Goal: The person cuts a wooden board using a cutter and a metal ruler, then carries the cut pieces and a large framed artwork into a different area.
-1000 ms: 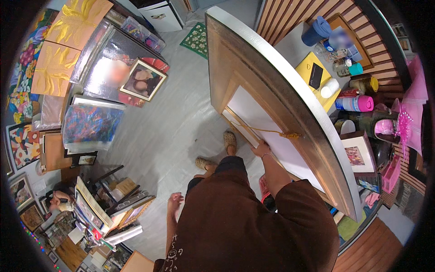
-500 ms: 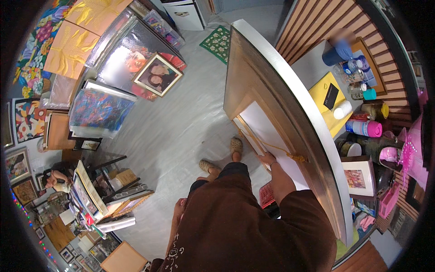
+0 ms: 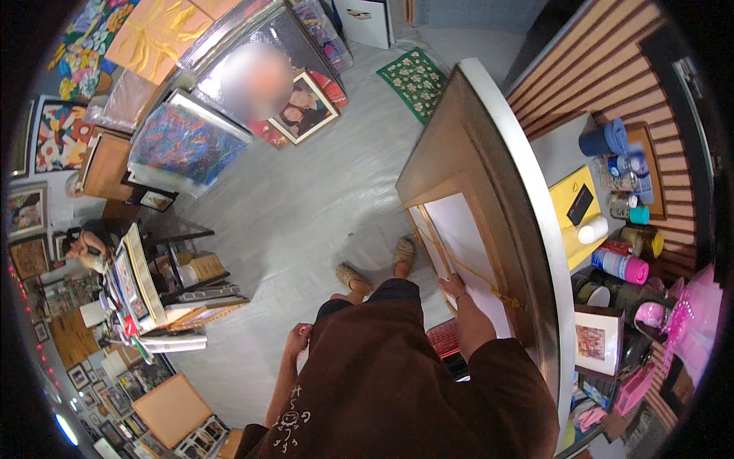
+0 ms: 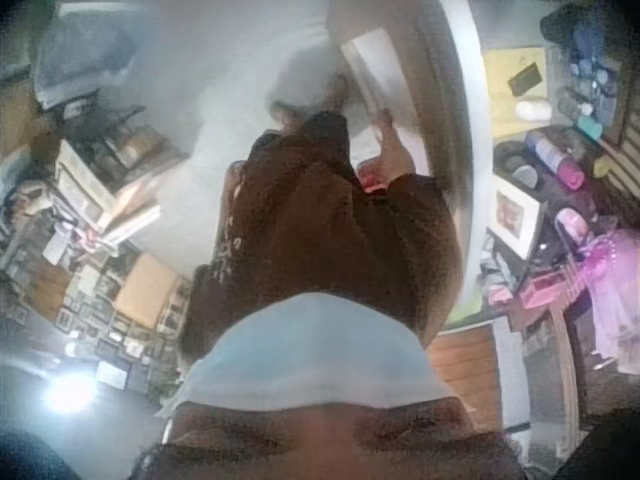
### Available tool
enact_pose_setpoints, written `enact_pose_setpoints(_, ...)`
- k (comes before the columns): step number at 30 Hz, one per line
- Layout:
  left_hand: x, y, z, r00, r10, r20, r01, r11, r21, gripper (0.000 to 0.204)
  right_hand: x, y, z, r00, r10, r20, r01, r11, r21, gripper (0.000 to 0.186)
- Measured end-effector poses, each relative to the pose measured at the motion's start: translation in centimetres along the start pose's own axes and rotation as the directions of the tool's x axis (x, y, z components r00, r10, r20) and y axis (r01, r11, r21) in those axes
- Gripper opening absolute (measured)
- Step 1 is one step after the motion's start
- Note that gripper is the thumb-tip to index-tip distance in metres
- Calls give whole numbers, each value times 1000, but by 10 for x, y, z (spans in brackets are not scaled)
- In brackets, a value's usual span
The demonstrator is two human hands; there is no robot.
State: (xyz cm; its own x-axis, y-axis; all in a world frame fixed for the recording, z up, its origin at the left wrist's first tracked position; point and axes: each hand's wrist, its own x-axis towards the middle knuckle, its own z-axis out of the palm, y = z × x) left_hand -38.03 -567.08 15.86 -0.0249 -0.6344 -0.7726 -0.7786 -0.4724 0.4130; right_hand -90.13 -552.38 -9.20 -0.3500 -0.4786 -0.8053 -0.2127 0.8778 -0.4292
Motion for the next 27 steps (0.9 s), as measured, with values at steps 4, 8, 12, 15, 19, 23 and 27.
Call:
enact_pose_setpoints(4, -4, 11, 6, 1000, -18, 8, 19, 991, -132, 36, 0, 7, 18, 998, -25, -65, 21, 998, -61, 82)
enact_pose_setpoints(8, -12, 21, 5, 994, -103, 34, 106, 984, -140, 35, -4, 3, 22, 992, 18, -126, -38, 987, -154, 79)
enact_pose_setpoints(12, -10, -1, 10, 998, -62, -4, 61, 991, -121, 37, -30, -27, 16, 997, 69, -43, -75, 987, -142, 78)
enact_pose_setpoints(15, -6, 11, 9, 997, -73, 1, 73, 997, -39, 39, -31, -31, 15, 997, 79, 0, -78, 978, -195, 78)
enact_pose_setpoints(19, 10, 38, 8, 999, 25, 34, -28, 994, 101, 39, -35, -33, 21, 999, 44, -21, -47, 985, -167, 78)
enact_pose_setpoints(23, 13, 116, -3, 990, 135, 52, -140, 981, 133, 36, -36, -34, 26, 998, 42, -42, -48, 987, -154, 77)
enact_pose_setpoints(27, 14, 191, -7, 944, 330, 22, -330, 937, 111, 34, -30, -24, 31, 999, -23, -48, 16, 989, -148, 80)
